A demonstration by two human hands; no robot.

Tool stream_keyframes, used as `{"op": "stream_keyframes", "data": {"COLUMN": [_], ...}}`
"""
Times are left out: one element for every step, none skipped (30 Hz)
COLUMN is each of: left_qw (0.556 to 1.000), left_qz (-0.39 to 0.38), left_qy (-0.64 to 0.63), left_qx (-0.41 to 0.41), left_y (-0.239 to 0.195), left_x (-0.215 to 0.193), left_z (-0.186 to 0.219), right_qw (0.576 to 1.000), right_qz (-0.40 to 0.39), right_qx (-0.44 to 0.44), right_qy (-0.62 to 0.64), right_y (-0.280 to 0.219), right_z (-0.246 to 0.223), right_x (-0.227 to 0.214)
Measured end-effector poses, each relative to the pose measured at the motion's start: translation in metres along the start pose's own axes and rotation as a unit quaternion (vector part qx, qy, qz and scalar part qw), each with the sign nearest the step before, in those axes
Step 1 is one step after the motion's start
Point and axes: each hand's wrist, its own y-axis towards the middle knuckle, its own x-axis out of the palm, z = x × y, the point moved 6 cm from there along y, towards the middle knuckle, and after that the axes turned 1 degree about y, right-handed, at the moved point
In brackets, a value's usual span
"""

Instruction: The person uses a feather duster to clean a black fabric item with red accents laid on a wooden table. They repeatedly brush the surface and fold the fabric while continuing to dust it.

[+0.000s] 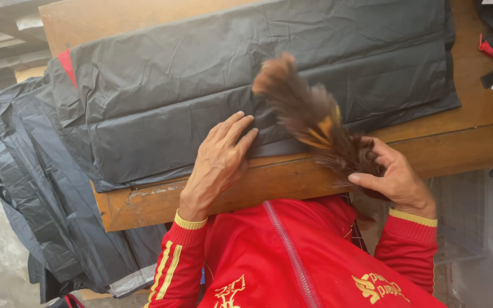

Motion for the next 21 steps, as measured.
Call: {"op": "stream_keyframes", "data": {"left_qw": [1.000,0.999,0.998,0.998,0.996,0.992,0.992,0.989,0.984,0.984,0.989,0.992,0.992,0.991,0.988,0.988,0.987,0.985,0.984,0.983,0.981], "left_qz": [-0.001,0.001,0.002,0.001,0.030,0.058,0.058,0.084,0.110,0.110,0.104,0.097,0.098,0.123,0.149,0.151,0.159,0.167,0.169,0.172,0.174], "left_qy": [0.001,0.031,0.061,0.062,0.083,0.104,0.104,0.121,0.138,0.138,0.107,0.076,0.076,0.049,0.023,0.024,0.037,0.050,0.051,0.069,0.086], "left_qx": [-0.001,0.013,0.029,0.028,0.029,0.030,0.031,0.033,0.035,0.036,0.020,0.004,0.003,-0.009,-0.019,-0.018,-0.009,0.001,0.002,0.009,0.016], "left_y": [0.002,0.004,0.007,0.006,0.006,0.005,0.007,0.007,0.008,0.006,0.005,0.004,0.011,0.017,0.023,0.025,0.025,0.025,0.026,0.027,0.027], "left_x": [-0.007,-0.014,-0.021,-0.018,-0.019,-0.019,-0.020,-0.023,-0.026,-0.026,-0.026,-0.026,-0.038,-0.053,-0.067,-0.066,-0.066,-0.066,-0.069,-0.072,-0.076], "left_z": [0.003,0.009,0.014,0.012,0.010,0.008,0.007,0.006,0.005,0.003,-0.002,-0.007,-0.004,-0.002,0.001,-0.004,-0.007,-0.010,-0.009,-0.007,-0.005], "right_qw": [1.000,0.998,0.991,0.991,0.989,0.986,0.987,0.984,0.980,0.980,0.976,0.970,0.969,0.964,0.956,0.956,0.965,0.963,0.963,0.954,0.940], "right_qz": [-0.002,-0.022,-0.041,-0.041,-0.066,-0.091,-0.090,-0.119,-0.149,-0.148,-0.179,-0.210,-0.211,-0.210,-0.207,-0.207,-0.161,-0.113,-0.113,-0.066,-0.020], "right_qx": [0.000,0.028,0.056,0.056,0.059,0.061,0.061,0.061,0.060,0.060,0.068,0.077,0.077,0.067,0.056,0.054,-0.044,-0.143,-0.145,-0.175,-0.204], "right_qy": [0.001,-0.058,-0.117,-0.117,-0.120,-0.122,-0.122,-0.118,-0.114,-0.114,-0.107,-0.099,-0.101,-0.150,-0.200,-0.201,-0.201,-0.197,-0.198,-0.235,-0.271], "right_y": [-0.001,-0.002,-0.003,-0.005,-0.007,-0.009,-0.009,-0.010,-0.011,-0.009,-0.009,-0.009,-0.005,-0.001,0.003,0.006,0.011,0.013,0.018,0.023,0.027], "right_z": [0.000,0.003,0.005,0.004,0.004,0.004,0.001,-0.001,-0.003,-0.003,-0.002,-0.002,-0.010,-0.018,-0.025,-0.028,-0.044,-0.059,-0.057,-0.058,-0.059], "right_x": [-0.002,-0.002,-0.002,-0.004,-0.003,-0.002,-0.002,0.002,0.006,0.007,0.011,0.016,0.022,0.028,0.033,0.043,0.052,0.060,0.065,0.067,0.069]}}
